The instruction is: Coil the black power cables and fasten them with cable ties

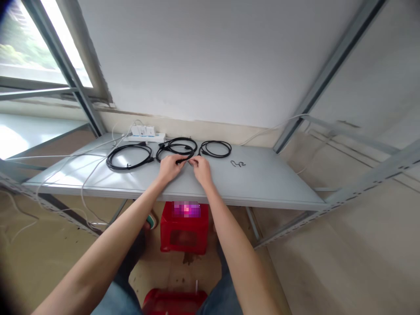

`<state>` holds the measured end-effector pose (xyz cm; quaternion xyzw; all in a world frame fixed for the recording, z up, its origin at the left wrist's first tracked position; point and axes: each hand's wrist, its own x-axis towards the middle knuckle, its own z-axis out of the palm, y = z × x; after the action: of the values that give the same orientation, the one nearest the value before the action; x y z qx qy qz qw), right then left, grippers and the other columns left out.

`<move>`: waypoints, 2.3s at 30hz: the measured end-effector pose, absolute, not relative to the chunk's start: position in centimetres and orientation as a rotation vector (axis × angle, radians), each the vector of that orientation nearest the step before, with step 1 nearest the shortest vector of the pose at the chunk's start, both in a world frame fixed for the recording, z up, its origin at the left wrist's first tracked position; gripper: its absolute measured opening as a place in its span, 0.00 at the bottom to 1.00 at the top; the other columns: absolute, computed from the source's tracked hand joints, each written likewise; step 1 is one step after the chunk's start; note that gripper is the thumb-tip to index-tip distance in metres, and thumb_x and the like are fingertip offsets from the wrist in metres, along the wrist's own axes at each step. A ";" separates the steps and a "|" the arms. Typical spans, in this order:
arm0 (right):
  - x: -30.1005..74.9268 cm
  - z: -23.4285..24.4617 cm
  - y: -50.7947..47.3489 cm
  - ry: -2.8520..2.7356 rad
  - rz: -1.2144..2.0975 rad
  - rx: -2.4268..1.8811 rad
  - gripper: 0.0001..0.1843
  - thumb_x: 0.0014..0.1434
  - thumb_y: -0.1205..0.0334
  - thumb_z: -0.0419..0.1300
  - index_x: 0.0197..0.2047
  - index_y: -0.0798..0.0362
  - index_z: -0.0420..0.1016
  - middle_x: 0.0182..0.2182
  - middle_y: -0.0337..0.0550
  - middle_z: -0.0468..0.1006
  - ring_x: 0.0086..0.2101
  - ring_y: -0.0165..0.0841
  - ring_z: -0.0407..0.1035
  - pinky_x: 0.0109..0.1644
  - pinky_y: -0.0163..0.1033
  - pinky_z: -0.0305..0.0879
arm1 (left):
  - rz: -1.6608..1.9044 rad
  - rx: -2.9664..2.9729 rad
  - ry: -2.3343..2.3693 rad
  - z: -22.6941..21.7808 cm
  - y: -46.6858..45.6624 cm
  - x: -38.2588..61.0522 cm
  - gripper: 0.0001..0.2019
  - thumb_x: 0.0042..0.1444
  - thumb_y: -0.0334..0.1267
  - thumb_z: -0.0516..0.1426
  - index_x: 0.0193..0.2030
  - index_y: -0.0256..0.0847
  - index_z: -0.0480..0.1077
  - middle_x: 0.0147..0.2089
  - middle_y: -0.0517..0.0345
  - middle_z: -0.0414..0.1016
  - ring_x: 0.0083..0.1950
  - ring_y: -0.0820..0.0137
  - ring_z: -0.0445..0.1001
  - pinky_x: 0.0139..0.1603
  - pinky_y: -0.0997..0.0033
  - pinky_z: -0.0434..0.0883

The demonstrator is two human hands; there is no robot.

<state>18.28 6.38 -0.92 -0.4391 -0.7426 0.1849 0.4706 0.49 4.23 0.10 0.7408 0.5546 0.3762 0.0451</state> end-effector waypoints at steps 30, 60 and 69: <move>18.4 -1.6 7.2 -1.772 0.744 -1.189 0.04 0.56 0.64 0.68 0.30 0.53 0.84 0.28 0.41 0.84 0.33 0.34 0.74 0.41 0.38 0.68 | 0.985 2.335 1.644 -0.1 4.6 0.3 0.17 0.65 0.35 0.61 0.58 0.51 0.84 0.57 0.54 0.86 0.57 0.56 0.83 0.59 0.60 0.76; 18.9 -2.5 7.7 -1.762 0.807 -1.104 0.08 0.51 0.71 0.71 0.34 0.52 0.80 0.34 0.39 0.83 0.35 0.33 0.72 0.45 0.39 0.68 | 1.025 2.297 1.677 -1.0 4.9 0.1 0.14 0.65 0.36 0.62 0.54 0.48 0.86 0.52 0.54 0.87 0.54 0.55 0.82 0.50 0.63 0.73; 18.9 -2.8 7.9 -1.704 0.786 -1.107 0.08 0.64 0.67 0.60 0.35 0.52 0.81 0.31 0.42 0.84 0.36 0.35 0.77 0.45 0.39 0.67 | 1.046 2.255 1.686 -1.2 5.1 -0.2 0.14 0.64 0.37 0.63 0.54 0.49 0.86 0.51 0.54 0.87 0.50 0.56 0.82 0.49 0.62 0.74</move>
<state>18.90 7.94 -2.76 -0.4505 -0.6931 0.3197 0.4630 -0.16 5.14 -1.21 0.7490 0.5599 0.3474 0.0690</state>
